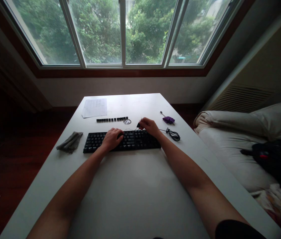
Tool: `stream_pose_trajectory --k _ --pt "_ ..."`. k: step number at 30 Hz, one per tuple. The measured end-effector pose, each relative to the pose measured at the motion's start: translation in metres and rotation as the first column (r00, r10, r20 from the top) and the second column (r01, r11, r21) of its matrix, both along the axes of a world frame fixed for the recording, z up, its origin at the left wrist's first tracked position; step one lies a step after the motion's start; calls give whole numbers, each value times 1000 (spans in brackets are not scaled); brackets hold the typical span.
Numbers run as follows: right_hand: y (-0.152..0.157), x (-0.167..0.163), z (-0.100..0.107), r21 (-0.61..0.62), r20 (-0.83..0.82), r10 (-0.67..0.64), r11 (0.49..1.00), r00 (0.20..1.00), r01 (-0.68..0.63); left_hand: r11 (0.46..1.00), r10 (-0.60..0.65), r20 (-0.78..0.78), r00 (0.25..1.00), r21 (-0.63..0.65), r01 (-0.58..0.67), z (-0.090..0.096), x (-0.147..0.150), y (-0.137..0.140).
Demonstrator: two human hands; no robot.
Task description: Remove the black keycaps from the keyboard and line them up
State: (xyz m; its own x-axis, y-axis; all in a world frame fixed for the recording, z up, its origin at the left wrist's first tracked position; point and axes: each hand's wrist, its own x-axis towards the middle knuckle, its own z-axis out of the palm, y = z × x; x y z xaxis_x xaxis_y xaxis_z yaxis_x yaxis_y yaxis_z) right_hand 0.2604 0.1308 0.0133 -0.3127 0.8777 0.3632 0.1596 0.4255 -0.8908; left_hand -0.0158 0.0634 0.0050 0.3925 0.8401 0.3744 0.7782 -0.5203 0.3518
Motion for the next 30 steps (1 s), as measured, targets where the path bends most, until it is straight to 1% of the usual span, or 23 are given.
stream_pose_trajectory --k 5,10,13,17,21,26,30 --pt "6 2 -6 -31 -83 35 999 996 -38 1000 -2 16 1000 13 2 0 0 0" --pt "7 7 -4 -85 -169 -60 995 984 46 1000 -11 19 1000 24 11 -1 -1 0" --pt "4 5 1 -89 -169 -71 994 983 56 999 -18 23 1000 32 17 -2 -2 1" --pt "-7 -9 7 -74 -181 -61 996 982 48 999 -24 35 999 44 22 -3 -1 1" --pt "-22 -29 10 -4 -220 -91 996 971 92 998 -25 73 997 62 21 -1 -1 0" --pt "-42 -50 11 34 -168 -87 995 982 94 996 -35 143 989 81 23 3 -1 -3" --pt "-54 -59 14 50 -133 -78 995 988 85 996 -41 149 988 78 29 6 -1 -4"
